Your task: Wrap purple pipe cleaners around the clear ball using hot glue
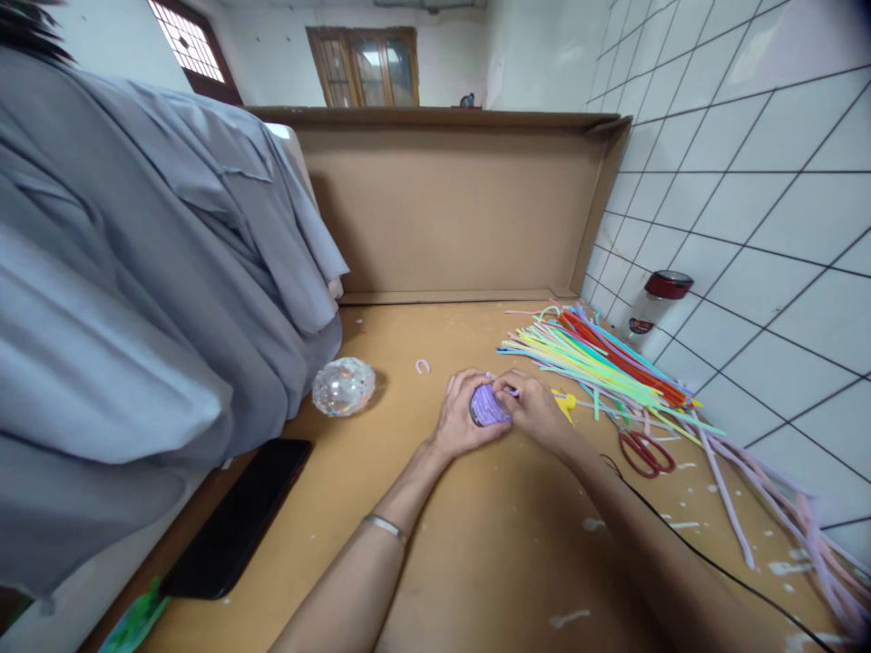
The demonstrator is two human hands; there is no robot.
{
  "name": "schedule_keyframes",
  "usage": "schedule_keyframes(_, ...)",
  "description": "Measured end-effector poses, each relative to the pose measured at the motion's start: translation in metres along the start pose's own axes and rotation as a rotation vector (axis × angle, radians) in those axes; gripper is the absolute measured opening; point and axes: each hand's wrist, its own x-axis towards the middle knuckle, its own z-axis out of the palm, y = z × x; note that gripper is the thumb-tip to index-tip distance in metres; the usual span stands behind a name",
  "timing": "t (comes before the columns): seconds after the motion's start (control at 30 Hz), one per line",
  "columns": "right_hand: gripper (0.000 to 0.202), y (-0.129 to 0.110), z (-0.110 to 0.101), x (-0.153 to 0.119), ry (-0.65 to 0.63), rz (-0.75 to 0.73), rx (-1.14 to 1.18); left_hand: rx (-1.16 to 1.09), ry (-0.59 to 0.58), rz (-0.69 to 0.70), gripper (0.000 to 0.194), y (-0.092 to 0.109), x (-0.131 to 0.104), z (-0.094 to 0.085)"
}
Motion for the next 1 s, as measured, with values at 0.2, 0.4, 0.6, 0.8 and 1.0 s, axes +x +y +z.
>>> schedule_keyframes(0.2,0.013,0.0008,0.0001,0.0004,0.012,-0.015,0.006,-0.019,-0.002,-0.016,0.064,0.0013,0.0007,-0.0004)
schedule_keyframes(0.4,0.013,0.0013,0.0002,0.0001,0.016,-0.014,-0.025,-0.011,-0.021,-0.055,0.075,0.0021,-0.001,-0.0004)
schedule_keyframes(0.6,0.014,0.0027,0.0004,-0.0001,0.027,-0.015,-0.031,0.051,0.001,-0.101,0.073,0.007,-0.001,0.0023)
schedule_keyframes(0.8,0.022,-0.0003,0.0038,0.0006,0.015,0.02,0.056,-0.084,0.088,-0.189,0.056,0.0074,0.0042,0.0046)
schedule_keyframes(1.0,0.033,0.0008,0.0052,0.0021,0.016,-0.002,0.145,-0.208,0.111,-0.256,0.056,0.0011,0.0047,0.0011)
